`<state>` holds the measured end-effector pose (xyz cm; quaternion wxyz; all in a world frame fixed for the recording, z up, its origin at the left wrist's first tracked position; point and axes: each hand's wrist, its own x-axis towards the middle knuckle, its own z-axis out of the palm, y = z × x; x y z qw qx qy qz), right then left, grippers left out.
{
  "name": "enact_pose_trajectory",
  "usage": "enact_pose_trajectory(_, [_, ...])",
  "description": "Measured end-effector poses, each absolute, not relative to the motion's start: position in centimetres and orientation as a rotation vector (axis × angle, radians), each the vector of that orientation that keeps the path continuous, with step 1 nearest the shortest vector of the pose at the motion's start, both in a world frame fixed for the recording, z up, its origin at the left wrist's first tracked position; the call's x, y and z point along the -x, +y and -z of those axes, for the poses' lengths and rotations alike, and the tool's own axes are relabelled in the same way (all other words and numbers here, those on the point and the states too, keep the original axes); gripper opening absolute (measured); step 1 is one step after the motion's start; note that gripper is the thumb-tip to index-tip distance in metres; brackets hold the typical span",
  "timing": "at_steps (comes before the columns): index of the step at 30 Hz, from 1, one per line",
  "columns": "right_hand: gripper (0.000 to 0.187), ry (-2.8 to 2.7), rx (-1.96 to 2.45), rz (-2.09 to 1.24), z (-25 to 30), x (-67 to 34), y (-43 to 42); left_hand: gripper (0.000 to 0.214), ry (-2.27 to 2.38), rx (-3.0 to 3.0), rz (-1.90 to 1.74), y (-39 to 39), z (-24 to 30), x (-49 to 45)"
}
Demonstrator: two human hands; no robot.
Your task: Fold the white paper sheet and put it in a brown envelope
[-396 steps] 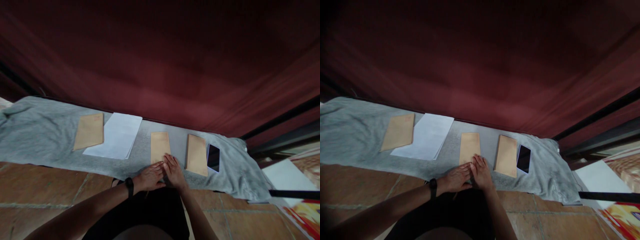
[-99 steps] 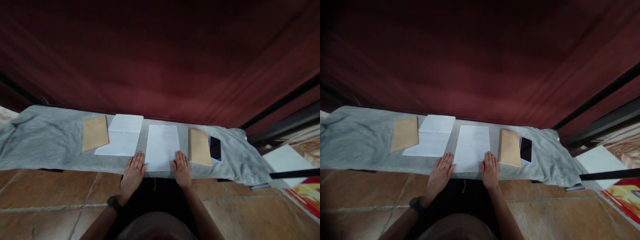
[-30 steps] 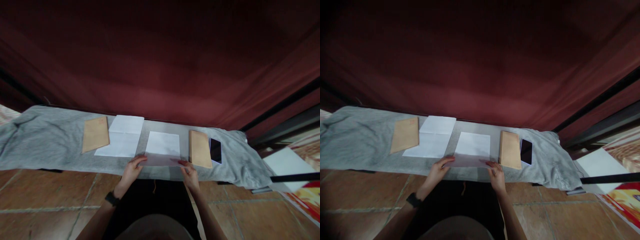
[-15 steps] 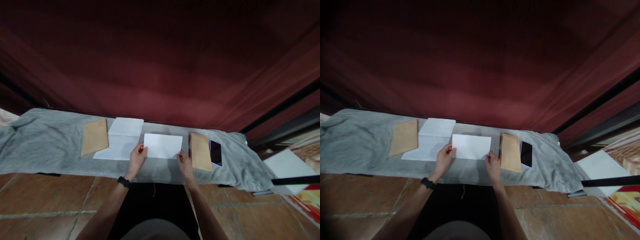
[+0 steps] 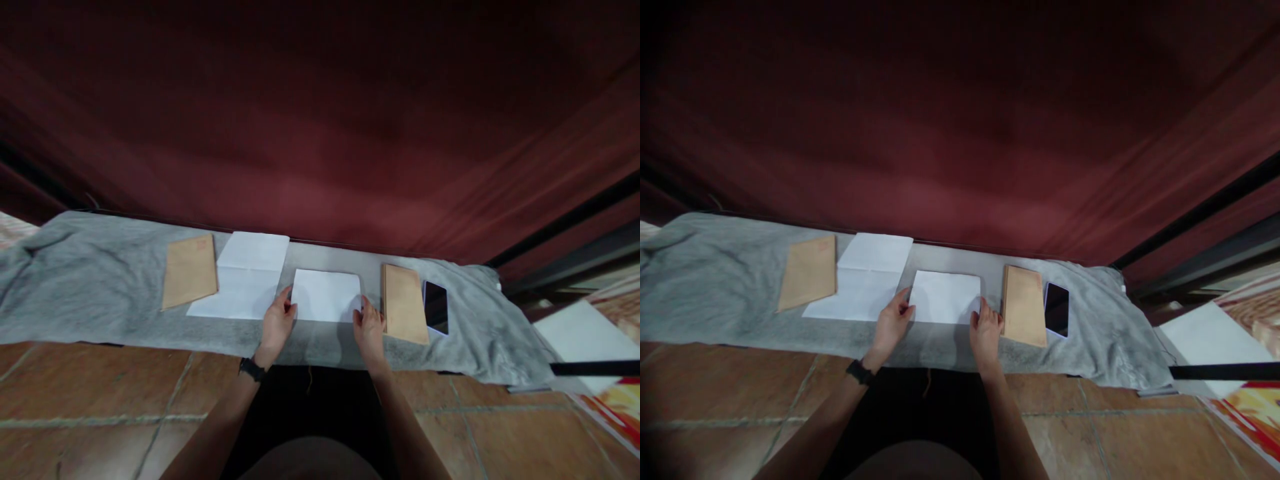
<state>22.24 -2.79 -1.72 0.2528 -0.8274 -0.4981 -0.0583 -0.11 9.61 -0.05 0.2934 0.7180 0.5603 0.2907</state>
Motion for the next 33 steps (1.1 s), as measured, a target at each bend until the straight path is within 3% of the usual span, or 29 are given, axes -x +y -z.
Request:
enact_pose_trajectory(9, [0.035, -1.446, 2.391, 0.204, 1.0, -21.9, -3.3, 0.042, 1.529, -2.148, -0.730, 8.8, 0.1, 0.3])
enact_pose_trajectory(15, [0.036, -1.425, 2.308, 0.252, 0.8, -21.3, -3.2, 0.041, 1.446, -2.603, -0.646, 6.8, -0.9, -0.9])
enact_pose_trajectory(25, [0.049, -1.879, 1.972, -0.032, 1.6, -16.6, -2.0, 0.067, 1.071, -2.898, -0.442, 3.2, 2.0, -4.5])
enact_pose_trajectory(33, [0.054, -1.903, 2.050, 0.100, 2.1, -17.7, -3.0, 0.059, 1.101, -2.886, -0.419, 3.2, 1.5, -3.6])
